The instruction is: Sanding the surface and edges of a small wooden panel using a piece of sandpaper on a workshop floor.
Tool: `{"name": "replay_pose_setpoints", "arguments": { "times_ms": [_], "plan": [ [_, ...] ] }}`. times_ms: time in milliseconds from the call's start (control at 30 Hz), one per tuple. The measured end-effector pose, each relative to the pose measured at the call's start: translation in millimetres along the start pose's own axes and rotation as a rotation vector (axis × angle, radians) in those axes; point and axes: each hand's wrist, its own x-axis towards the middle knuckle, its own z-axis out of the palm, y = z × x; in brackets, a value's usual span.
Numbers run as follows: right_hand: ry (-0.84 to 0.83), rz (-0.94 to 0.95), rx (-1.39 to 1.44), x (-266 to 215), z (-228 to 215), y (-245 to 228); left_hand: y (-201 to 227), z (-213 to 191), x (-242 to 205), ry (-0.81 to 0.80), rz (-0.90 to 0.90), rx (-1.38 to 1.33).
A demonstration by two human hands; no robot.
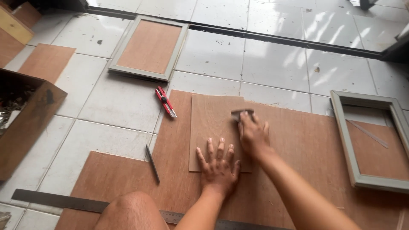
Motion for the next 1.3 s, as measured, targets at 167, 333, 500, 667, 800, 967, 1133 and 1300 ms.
{"name": "replay_pose_setpoints", "arguments": {
  "times_ms": [167,333,500,667,800,967,1133,1300],
  "plan": [
    [-0.041,0.037,0.008,69,-17,-17,-2,-4,2,0.026,-0.003,-0.007],
    [-0.047,-0.014,-0.101,7,3,9,-3,6,3,0.092,0.015,-0.012],
    [-0.056,-0.051,-0.083,-139,15,24,-2,10,0,0.173,0.019,0.021],
    [-0.109,0.009,-0.116,-130,11,24,1,0,-3,0.152,0.020,0.028],
    [-0.117,0.055,-0.087,-37,-13,-4,2,-4,2,0.088,-0.001,-0.032],
    [-0.134,0.078,-0.077,64,-28,-23,-1,-9,1,0.103,0.003,-0.061],
    [-0.182,0.108,-0.148,65,-16,-9,0,-17,4,0.079,0.014,-0.077],
    [-0.154,-0.009,-0.324,-58,-2,8,2,-32,4,-0.067,-0.060,-0.083]
  ]
}}
